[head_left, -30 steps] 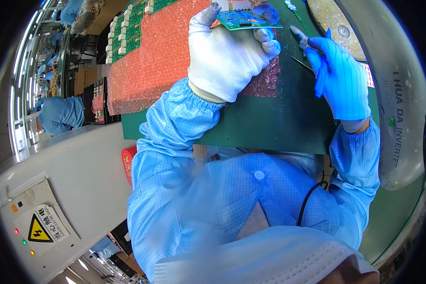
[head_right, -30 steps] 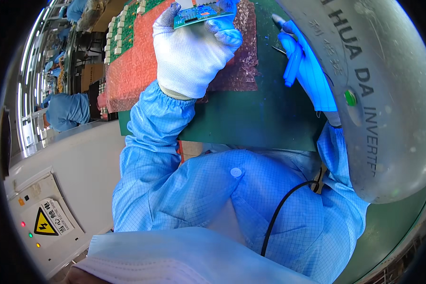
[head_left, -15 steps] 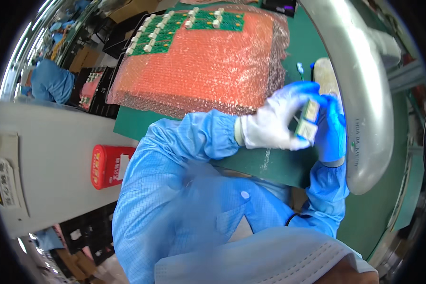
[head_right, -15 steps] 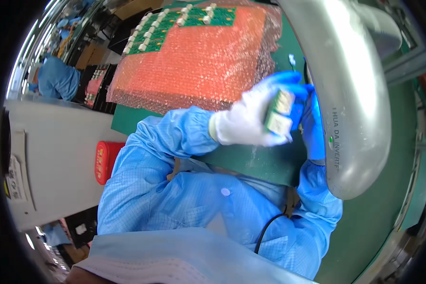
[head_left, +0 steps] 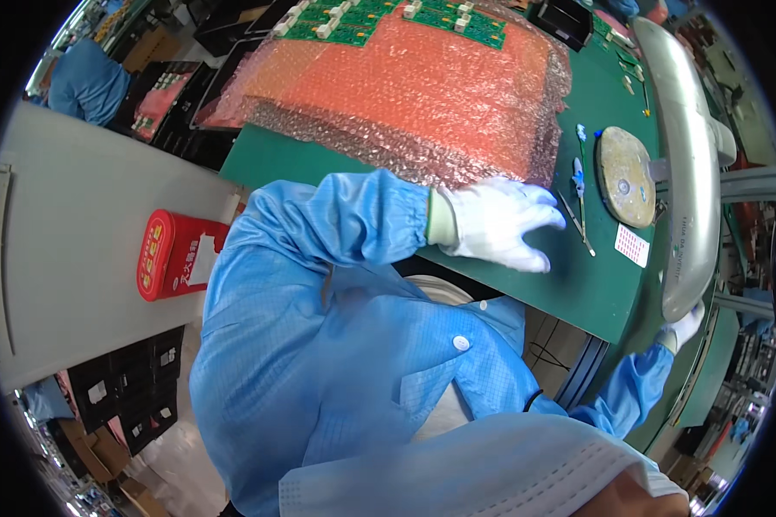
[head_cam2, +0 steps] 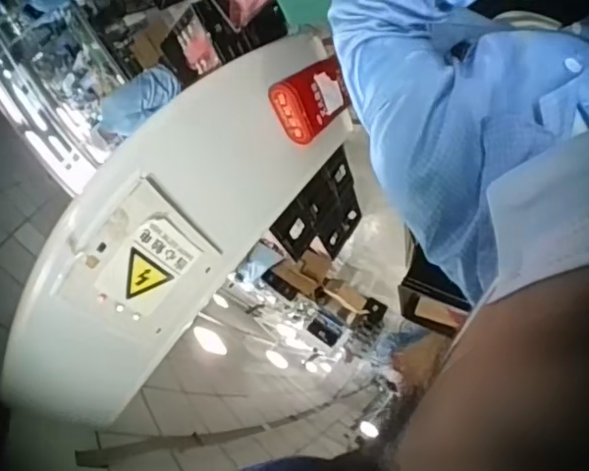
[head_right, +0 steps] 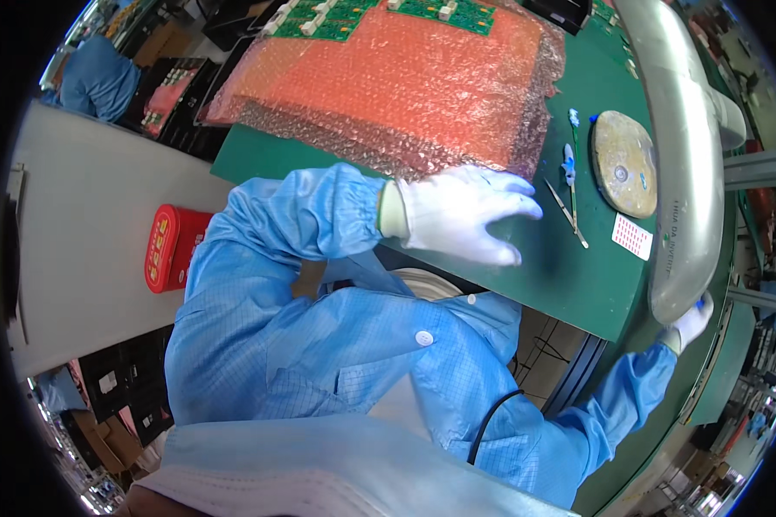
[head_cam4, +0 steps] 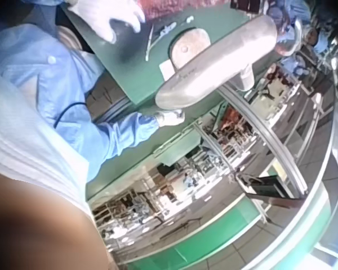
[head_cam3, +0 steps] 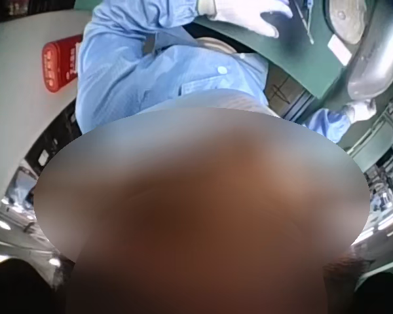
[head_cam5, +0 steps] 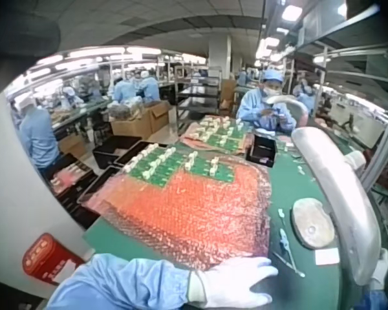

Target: Manually assembling and inspecting circuit boards on a production line.

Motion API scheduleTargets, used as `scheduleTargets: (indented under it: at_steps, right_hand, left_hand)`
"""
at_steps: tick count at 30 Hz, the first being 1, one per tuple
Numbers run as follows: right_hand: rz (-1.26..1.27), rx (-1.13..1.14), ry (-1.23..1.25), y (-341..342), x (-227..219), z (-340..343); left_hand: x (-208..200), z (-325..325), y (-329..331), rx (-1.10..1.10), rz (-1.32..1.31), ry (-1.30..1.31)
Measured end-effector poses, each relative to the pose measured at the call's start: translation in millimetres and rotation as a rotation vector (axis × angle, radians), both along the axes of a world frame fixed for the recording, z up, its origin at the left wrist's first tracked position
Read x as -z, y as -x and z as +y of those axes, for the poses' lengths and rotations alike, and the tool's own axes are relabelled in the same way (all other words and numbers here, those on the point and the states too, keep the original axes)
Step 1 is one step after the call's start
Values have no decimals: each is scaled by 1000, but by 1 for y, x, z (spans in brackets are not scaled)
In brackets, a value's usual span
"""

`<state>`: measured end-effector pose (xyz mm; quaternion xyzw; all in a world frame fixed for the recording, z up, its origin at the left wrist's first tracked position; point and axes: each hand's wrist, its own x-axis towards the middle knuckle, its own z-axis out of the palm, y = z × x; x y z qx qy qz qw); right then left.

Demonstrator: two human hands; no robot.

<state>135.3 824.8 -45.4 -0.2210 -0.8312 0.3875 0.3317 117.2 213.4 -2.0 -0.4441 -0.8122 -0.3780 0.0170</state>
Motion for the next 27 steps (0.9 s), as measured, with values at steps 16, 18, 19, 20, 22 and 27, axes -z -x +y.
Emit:
scheduleTargets:
  at_steps: [16,18,19,20,22,27]
  right_hand:
    - [-227,-623,-336,4,-40,-291]
    - [-123,-784,-593,5,-51,-322]
    - [-98,-847,-831,12,-57,-331]
    - [-120,-898,-765,18,-54,-343]
    - [-65,-951,-845,33,-56,-359]
    - [-57,-979,-846,50,-59,-371]
  left_hand:
    - [18,-124,236,-889,469,604]
    - [11,-91,259,-1044,68,522]
    - [20,-82,272,-1083,76,516]
    - [35,-88,285,-1103,94,471]
    - [51,-91,304,-1134,166,500]
    - [39,-82,304,-1123,254,567]
